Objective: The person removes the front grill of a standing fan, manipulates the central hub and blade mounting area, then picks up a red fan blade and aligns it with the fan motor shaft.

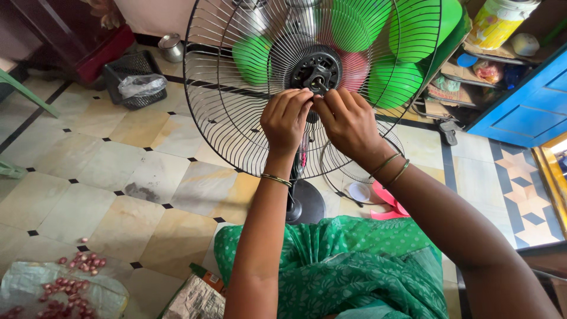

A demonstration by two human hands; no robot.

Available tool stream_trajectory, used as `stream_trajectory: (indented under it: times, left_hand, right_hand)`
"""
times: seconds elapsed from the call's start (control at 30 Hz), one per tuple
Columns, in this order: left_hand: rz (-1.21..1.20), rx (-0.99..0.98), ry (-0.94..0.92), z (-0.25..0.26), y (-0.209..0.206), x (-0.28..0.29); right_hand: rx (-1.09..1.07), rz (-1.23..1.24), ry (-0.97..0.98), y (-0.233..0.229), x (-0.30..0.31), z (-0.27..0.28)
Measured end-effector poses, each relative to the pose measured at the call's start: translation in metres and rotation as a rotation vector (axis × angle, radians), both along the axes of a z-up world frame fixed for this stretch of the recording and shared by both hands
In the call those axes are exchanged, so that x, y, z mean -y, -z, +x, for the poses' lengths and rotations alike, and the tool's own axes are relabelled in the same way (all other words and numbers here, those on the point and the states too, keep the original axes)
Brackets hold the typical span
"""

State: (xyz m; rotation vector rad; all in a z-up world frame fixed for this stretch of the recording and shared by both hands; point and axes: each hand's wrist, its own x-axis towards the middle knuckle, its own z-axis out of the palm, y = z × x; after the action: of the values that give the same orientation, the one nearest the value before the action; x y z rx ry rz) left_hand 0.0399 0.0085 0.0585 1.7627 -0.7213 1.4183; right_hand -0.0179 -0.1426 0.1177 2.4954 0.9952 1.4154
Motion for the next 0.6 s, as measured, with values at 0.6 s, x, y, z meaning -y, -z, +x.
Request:
stream_trajectory:
  times: [0.6]
  left_hand:
    - [0.205, -0.004, 0.002, 0.004, -0.016, -0.013]
  right_hand:
    - [-0.003, 0.383, 0.029, 0.018, -0.021, 0.012]
